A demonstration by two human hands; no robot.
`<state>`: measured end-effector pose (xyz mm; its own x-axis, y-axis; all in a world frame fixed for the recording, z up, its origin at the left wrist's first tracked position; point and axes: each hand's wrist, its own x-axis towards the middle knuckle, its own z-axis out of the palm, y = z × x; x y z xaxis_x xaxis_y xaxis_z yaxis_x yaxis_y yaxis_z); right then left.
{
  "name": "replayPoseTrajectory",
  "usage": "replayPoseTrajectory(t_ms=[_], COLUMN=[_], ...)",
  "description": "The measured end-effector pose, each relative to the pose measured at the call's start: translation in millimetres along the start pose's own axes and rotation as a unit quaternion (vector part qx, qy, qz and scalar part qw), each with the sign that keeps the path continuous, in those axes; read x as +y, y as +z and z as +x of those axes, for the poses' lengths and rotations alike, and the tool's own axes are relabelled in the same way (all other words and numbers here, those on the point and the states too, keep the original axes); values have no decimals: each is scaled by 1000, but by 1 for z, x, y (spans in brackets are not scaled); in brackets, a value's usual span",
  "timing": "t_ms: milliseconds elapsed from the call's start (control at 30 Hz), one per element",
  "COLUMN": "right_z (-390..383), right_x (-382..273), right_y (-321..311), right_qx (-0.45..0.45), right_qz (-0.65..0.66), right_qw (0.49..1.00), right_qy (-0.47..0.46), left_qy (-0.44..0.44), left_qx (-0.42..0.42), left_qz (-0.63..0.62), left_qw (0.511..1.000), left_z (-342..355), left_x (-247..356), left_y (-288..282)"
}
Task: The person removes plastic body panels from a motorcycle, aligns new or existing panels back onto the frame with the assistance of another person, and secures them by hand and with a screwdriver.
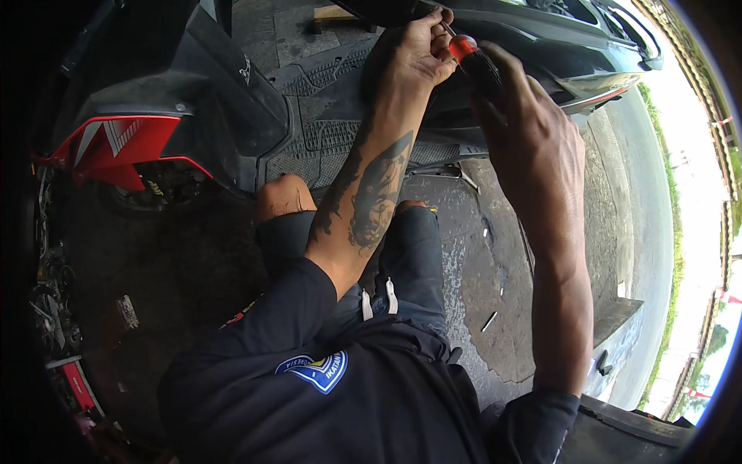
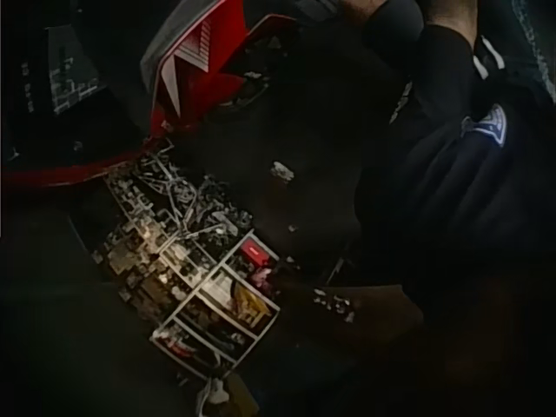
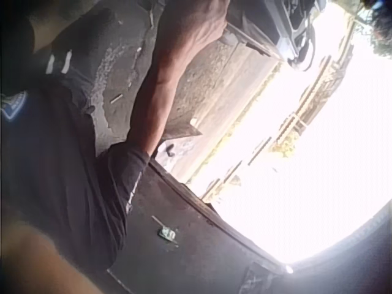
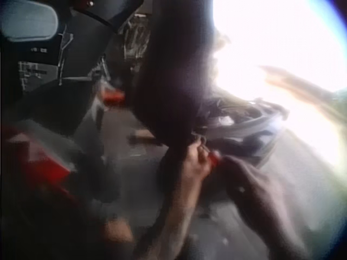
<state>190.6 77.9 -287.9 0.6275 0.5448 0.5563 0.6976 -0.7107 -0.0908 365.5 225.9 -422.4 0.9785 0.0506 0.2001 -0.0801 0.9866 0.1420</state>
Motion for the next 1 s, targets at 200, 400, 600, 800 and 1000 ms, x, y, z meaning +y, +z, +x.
replayPoseTrajectory(t_ms=[200, 400, 600, 800, 1000], right_z=[-6, -2, 0, 3, 0], right_x=[3, 0, -18, 2, 3], right_y=[36, 19, 26, 9, 26], right_qx=[0, -39, 27, 4, -90], right_qz=[109, 191, 38, 77, -9], right_qw=[975, 953, 985, 993, 989], right_qy=[194, 232, 166, 93, 114], left_qy=[18, 5, -6, -21, -9], left_qx=[55, 17, 63, 57, 53], left_qz=[53, 35, 41, 37, 57], left_qw=[997, 999, 997, 997, 997], left_z=[-50, -50, -49, -52, -48], left_x=[-2, 0, 5, 10, -1], left_y=[52, 43, 54, 64, 51])
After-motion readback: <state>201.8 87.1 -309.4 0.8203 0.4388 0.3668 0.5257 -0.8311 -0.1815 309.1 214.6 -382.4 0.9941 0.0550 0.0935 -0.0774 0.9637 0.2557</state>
